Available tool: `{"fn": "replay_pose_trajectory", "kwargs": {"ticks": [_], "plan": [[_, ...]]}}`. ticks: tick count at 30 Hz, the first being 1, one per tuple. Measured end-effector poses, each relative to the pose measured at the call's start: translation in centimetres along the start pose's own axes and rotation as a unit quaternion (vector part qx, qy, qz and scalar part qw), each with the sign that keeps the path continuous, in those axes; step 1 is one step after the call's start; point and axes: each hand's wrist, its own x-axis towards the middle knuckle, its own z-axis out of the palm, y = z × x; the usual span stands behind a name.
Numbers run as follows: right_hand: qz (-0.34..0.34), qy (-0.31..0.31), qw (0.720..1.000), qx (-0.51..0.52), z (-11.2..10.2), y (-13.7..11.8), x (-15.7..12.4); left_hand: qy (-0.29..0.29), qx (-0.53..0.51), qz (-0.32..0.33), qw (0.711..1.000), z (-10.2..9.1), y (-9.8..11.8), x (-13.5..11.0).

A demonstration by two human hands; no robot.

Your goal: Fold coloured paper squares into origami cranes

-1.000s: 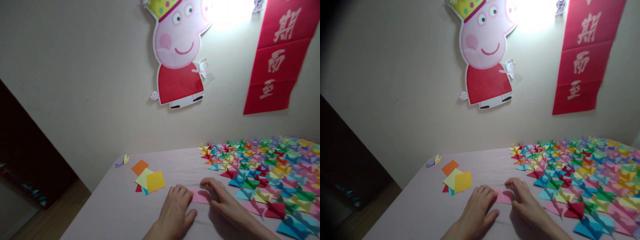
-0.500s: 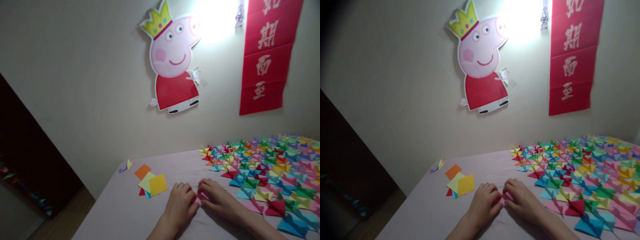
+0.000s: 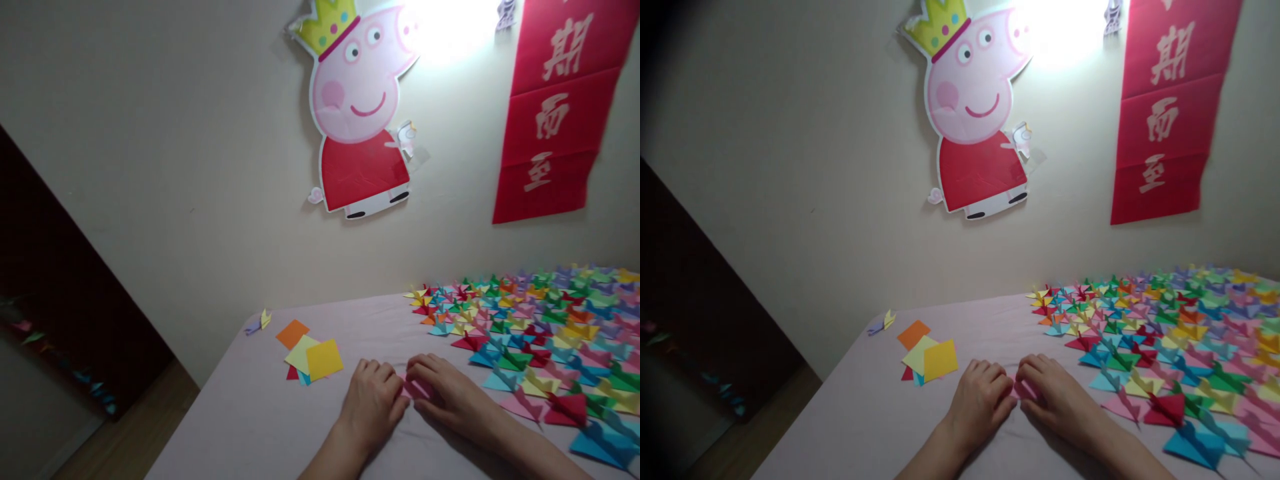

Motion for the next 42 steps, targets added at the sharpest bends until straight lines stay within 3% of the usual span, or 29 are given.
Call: {"fn": "replay_pose_trajectory", "kwargs": {"ticks": [6,13,23,42], "plan": [[-0.023,0.045,0.999,0.003,0.8,0.8,0.7,0.072,-0.018,-0.009,0.997,0.7,-0.3,0.2],[0.010,0.171,0.984,0.043,1.5,1.5,3.3,0.170,-0.179,-0.176,0.953,0.6,0.2,2.0],[0.025,0.161,0.981,0.105,2.2,1.2,3.8,0.149,-0.191,-0.209,0.947,0.8,-1.1,2.9],[-0.002,0.177,0.981,0.076,2.4,0.6,3.4,0.173,-0.149,-0.195,0.954,0.7,-0.3,2.9]]}}
